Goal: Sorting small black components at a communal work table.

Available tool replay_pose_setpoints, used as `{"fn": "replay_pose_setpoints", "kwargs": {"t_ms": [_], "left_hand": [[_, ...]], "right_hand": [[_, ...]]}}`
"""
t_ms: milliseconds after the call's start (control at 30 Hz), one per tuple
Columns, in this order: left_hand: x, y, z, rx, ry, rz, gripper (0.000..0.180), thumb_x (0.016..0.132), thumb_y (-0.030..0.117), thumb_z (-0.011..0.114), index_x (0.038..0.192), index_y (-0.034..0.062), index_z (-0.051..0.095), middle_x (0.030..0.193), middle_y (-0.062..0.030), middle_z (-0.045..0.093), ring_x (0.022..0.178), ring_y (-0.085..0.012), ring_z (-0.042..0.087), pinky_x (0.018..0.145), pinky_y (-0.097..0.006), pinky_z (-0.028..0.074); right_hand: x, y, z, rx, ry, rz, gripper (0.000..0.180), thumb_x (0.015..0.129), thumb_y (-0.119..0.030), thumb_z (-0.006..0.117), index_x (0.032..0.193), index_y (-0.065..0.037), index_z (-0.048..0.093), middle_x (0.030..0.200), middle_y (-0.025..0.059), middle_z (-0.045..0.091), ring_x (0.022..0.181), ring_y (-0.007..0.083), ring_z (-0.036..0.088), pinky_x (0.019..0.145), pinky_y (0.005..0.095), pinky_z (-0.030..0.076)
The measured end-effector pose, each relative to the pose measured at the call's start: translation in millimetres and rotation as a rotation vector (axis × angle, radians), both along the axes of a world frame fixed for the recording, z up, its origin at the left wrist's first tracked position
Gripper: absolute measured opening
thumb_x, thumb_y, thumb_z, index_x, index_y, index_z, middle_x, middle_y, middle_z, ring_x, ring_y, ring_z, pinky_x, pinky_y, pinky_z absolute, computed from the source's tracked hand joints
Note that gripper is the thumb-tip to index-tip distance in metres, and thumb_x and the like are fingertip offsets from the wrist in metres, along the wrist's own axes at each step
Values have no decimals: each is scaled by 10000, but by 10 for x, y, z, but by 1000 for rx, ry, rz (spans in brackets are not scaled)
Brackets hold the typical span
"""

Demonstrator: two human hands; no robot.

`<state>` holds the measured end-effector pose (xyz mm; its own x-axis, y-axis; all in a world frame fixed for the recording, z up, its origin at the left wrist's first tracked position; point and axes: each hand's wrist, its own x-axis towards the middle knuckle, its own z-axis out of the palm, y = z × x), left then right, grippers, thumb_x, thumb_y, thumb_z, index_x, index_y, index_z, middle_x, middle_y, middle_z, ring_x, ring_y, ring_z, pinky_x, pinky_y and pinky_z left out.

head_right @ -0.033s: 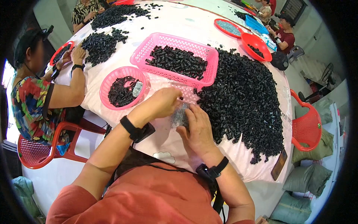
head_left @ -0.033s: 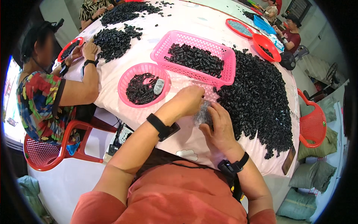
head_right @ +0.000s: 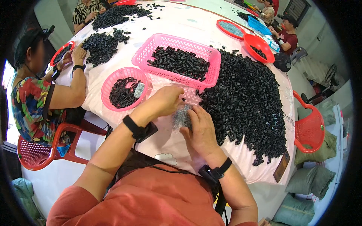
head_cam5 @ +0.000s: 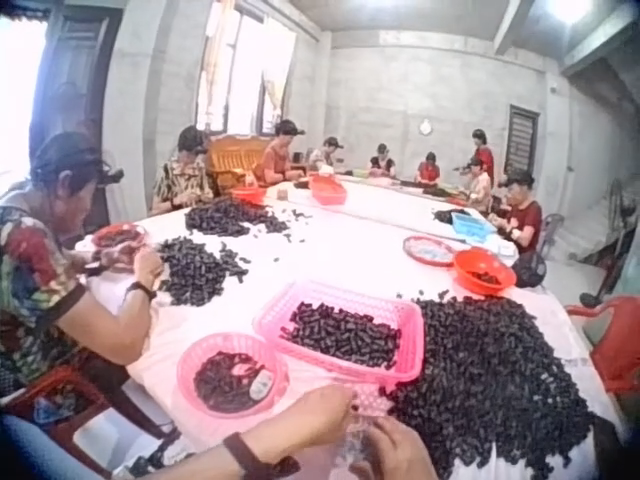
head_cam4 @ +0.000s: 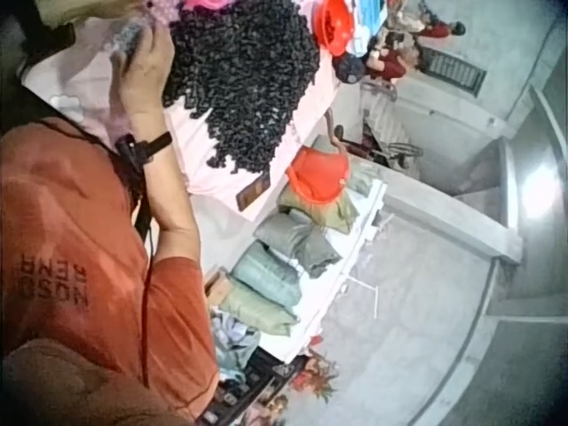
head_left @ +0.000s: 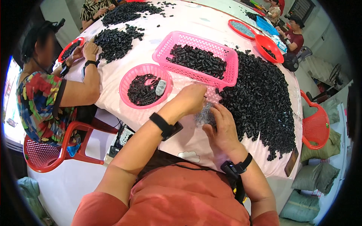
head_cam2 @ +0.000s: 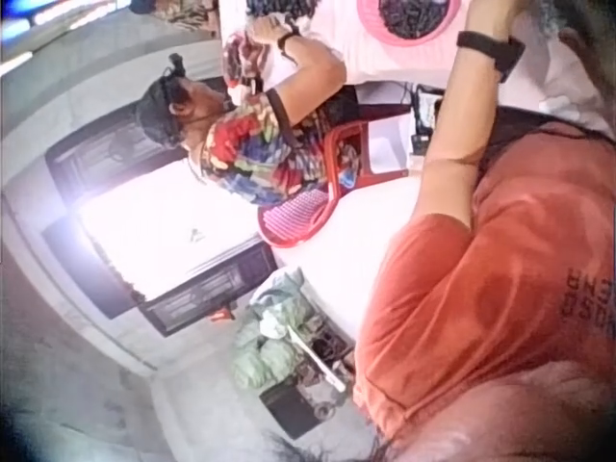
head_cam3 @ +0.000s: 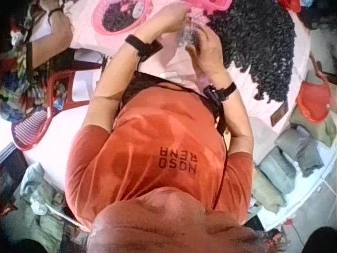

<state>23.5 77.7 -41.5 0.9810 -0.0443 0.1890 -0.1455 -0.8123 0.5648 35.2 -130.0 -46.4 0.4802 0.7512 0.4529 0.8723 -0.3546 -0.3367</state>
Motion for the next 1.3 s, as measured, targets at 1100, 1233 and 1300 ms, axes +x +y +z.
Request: {"fn": "replay_pose_setpoints", "kwargs": {"t_ms": [1100,1233,1300], "left_hand": [[339,-106,-116,103,-86,-52,116,764,45,576,850,-24,609,861,-236,654,866,-413,645,761,-487,510],[200,-132,108,-99,-78,-33,103,818,60,557,875,-9,608,866,-231,649,861,-404,638,745,-474,491],[113,-179,195,-136,-62,-59,111,822,71,565,888,-3,614,867,-230,650,858,-405,637,742,-472,488]], "right_hand": [[184,-375,105,4,51,-123,345,700,8,740,1039,7,676,1170,174,619,1068,356,585,909,402,493],[170,-359,126,38,69,-155,316,739,10,725,1051,13,673,1155,178,632,1054,364,598,912,398,496],[182,-362,111,105,71,-178,289,768,12,711,1055,14,672,1122,168,645,1020,337,624,883,373,508]]}}
